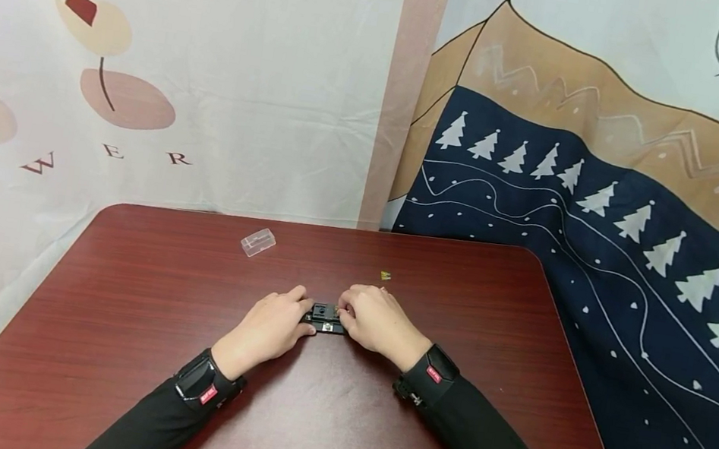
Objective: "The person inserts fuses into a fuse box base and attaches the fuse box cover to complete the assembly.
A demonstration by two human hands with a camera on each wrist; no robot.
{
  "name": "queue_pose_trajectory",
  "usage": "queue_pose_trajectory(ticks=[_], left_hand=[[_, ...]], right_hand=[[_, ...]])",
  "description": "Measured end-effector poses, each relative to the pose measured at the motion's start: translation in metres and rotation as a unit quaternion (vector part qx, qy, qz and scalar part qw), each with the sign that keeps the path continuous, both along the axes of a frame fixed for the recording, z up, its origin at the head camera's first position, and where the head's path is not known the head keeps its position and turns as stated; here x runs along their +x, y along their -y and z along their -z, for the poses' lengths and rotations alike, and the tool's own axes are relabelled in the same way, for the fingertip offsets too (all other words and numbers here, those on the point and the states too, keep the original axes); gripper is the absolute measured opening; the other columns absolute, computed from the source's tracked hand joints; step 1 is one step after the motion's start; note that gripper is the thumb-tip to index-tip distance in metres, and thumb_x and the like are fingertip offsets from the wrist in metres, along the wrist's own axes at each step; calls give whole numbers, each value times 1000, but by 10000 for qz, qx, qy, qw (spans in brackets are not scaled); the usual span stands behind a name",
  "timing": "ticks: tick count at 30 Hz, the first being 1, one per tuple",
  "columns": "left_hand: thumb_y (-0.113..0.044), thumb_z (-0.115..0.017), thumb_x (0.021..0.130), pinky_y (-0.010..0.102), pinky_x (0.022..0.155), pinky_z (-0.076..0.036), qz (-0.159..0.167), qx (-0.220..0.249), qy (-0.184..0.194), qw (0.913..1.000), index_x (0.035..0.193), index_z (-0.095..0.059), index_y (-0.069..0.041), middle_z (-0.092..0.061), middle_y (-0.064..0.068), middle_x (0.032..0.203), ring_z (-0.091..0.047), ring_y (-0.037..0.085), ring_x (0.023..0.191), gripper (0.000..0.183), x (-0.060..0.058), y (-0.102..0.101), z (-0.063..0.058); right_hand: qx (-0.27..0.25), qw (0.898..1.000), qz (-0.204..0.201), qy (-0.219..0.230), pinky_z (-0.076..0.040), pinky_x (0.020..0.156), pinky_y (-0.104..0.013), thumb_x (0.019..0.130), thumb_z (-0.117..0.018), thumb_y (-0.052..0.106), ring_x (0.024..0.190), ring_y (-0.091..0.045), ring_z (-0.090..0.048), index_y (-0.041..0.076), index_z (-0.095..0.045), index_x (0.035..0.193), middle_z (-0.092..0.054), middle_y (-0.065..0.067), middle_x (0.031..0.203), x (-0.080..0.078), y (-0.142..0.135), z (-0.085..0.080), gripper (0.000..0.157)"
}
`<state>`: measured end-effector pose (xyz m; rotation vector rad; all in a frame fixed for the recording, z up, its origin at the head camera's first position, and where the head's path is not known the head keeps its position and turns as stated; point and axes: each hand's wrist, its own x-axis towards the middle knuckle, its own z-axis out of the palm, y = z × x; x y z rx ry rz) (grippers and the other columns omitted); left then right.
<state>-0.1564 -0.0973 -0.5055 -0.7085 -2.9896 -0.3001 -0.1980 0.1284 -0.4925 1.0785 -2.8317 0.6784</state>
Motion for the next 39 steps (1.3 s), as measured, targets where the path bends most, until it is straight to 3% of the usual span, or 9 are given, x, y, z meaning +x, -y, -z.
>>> queue_pose_trajectory(ticks=[12,27,39], left_hand=[[-38,-79,92,46,75,-56,6,-1,-83,10000,109,-75,-8,-59,6,100,-66,32,73,35,0,-2,-1],[-38,-79,92,46,79,-57,-51,-53,-35,10000,111,-75,-7,-60,6,103,-68,32,78,36,1,-1,1],[-38,-79,92,46,78,-56,-90,-11,-21,10000,112,-75,-7,-60,6,103,-67,32,77,37,7,-5,0]], right_hand=[[278,9992,-281,-91,-52,66,-29,96,-72,17,74,-5,-59,19,-78,94,-68,9,92,1,-3,1,7],[349,9988,-317,-148,-50,64,-31,94,-72,17,70,-6,-56,19,-78,89,-64,10,85,1,3,2,8],[331,9990,-300,6,-53,66,-30,94,-73,17,73,-6,-60,20,-79,92,-70,8,90,4,-1,2,7]])
